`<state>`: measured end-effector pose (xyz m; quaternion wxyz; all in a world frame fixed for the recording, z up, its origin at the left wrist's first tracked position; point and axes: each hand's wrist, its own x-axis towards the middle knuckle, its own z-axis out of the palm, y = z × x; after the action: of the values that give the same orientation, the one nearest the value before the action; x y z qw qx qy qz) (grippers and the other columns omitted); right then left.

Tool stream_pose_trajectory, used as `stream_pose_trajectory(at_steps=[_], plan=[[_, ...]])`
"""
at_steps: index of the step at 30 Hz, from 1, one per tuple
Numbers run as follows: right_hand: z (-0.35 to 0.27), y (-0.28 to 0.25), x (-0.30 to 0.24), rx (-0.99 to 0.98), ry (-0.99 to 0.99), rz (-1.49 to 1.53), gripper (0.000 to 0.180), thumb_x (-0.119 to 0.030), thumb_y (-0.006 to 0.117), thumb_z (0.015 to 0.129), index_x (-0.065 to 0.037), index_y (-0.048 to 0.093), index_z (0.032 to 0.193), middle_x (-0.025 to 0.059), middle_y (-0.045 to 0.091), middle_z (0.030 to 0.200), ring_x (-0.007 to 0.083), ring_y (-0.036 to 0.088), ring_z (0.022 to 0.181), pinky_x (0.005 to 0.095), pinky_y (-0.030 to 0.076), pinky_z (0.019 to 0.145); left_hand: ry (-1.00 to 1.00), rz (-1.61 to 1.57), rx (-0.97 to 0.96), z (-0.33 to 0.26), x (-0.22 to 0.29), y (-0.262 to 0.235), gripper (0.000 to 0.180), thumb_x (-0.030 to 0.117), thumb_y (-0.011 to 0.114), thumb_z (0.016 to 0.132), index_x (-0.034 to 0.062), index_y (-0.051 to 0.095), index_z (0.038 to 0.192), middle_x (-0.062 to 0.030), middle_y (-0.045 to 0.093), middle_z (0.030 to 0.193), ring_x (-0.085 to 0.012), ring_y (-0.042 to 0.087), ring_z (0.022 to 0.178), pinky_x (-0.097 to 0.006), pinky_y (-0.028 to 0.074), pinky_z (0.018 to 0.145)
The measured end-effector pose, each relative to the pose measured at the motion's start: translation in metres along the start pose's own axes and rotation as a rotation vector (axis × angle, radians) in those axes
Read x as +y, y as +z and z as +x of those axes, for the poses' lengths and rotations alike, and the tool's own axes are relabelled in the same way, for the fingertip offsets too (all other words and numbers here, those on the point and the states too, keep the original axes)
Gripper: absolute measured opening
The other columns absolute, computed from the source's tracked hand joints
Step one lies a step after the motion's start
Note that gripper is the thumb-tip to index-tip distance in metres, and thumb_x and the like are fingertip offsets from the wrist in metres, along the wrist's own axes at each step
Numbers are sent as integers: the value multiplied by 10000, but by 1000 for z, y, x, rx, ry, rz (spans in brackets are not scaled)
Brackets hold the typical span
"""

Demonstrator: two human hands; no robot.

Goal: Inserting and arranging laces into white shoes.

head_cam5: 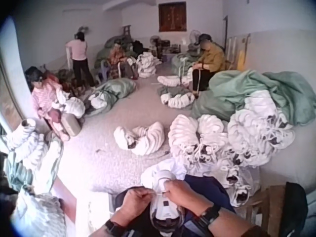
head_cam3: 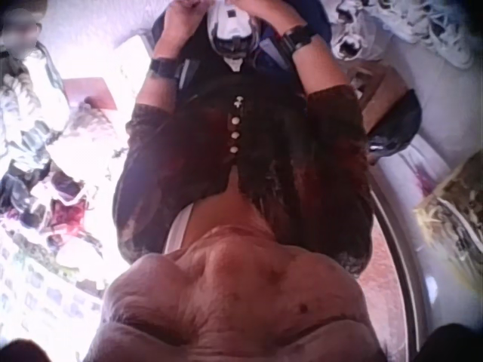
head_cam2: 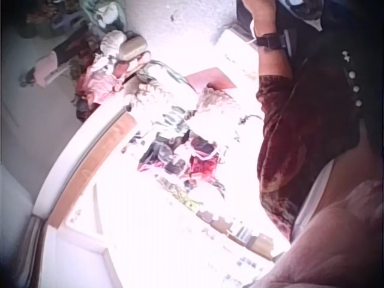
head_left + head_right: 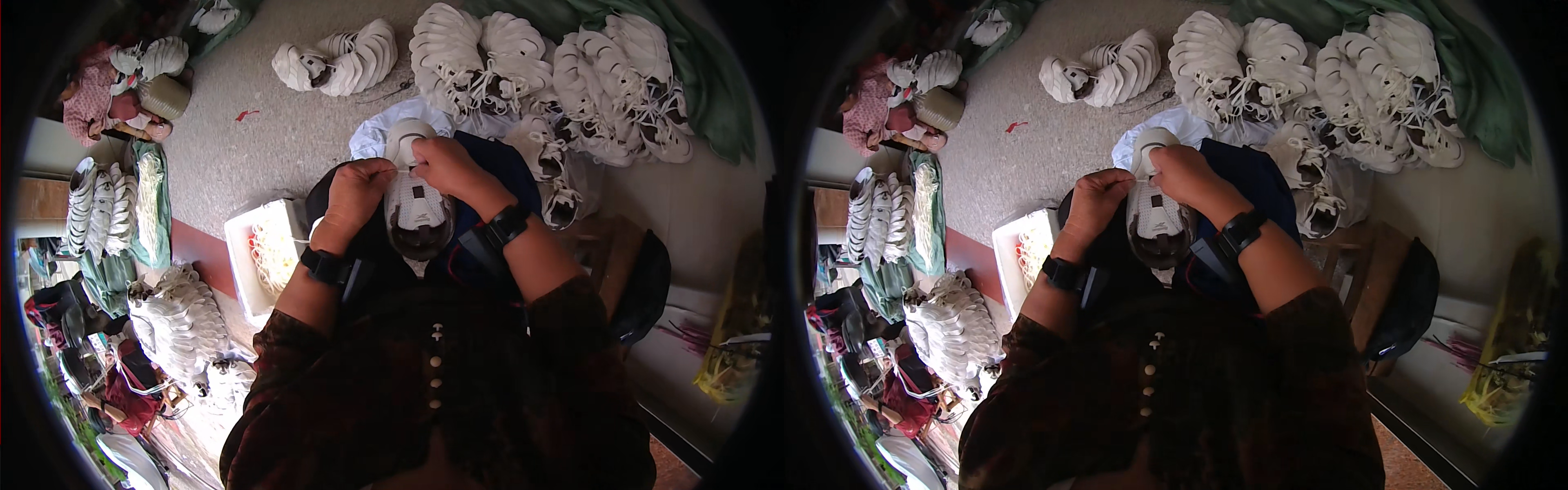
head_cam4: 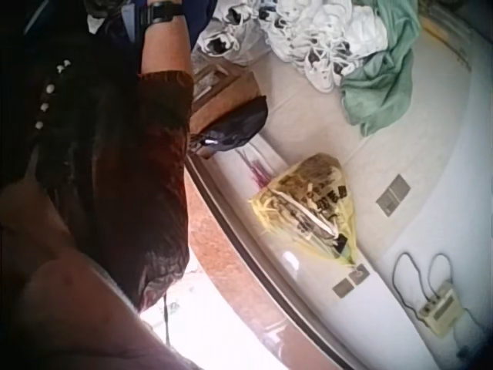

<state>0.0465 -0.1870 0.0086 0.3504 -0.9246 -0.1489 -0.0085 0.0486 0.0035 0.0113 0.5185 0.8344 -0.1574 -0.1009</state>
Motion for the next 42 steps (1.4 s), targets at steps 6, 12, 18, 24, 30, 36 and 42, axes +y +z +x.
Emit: stream_pose_trajectory(at_steps=[6,12,18,24,30,36,42], plan=[[6,6,4,-32,-27,-98,241,-119,699,647,-18,482,680,150,535,627,353,552,638,409,424,560,28,147,-32,3,-4,-1,90,73,611,762,28,653,828,-71,648,736,-109,599,686,-249,463,660],[11,12,22,-75,66,53,214,-97,696,664,-16,498,674,90,502,580,226,531,539,344,416,508,31,366,8,7,2,3,87,105,628,731,62,656,802,-106,645,772,-224,631,703,-302,482,638],[15,0,29,-334,371,632,215,-71,714,660,-47,503,626,-8,459,552,63,444,500,233,361,423,122,351,24,13,0,7,90,136,630,736,70,658,791,-106,640,758,-252,625,708,-311,486,641],[23,8,26,-305,371,393,225,-56,730,621,-46,506,607,3,482,553,86,456,484,249,367,425,204,410,8,21,1,9,76,116,616,711,59,647,751,-112,628,749,-277,611,720,-337,486,671],[22,14,33,-235,371,301,214,-53,749,568,-33,543,621,20,522,571,108,480,496,276,377,448,173,646,-69,32,5,13,103,151,596,707,63,648,725,-131,630,766,-298,609,746,-368,488,693],[19,15,33,-230,459,502,208,-54,745,569,-28,551,640,5,520,578,100,473,504,264,365,449,77,595,-20,31,4,17,120,154,595,699,49,648,724,-143,636,758,-306,616,726,-373,494,676],[14,12,34,-215,415,570,211,-42,730,575,-39,525,624,-11,490,566,95,454,503,268,355,448,93,253,10,31,-10,26,81,91,607,725,30,655,744,-114,645,702,-183,626,648,-290,485,630]])
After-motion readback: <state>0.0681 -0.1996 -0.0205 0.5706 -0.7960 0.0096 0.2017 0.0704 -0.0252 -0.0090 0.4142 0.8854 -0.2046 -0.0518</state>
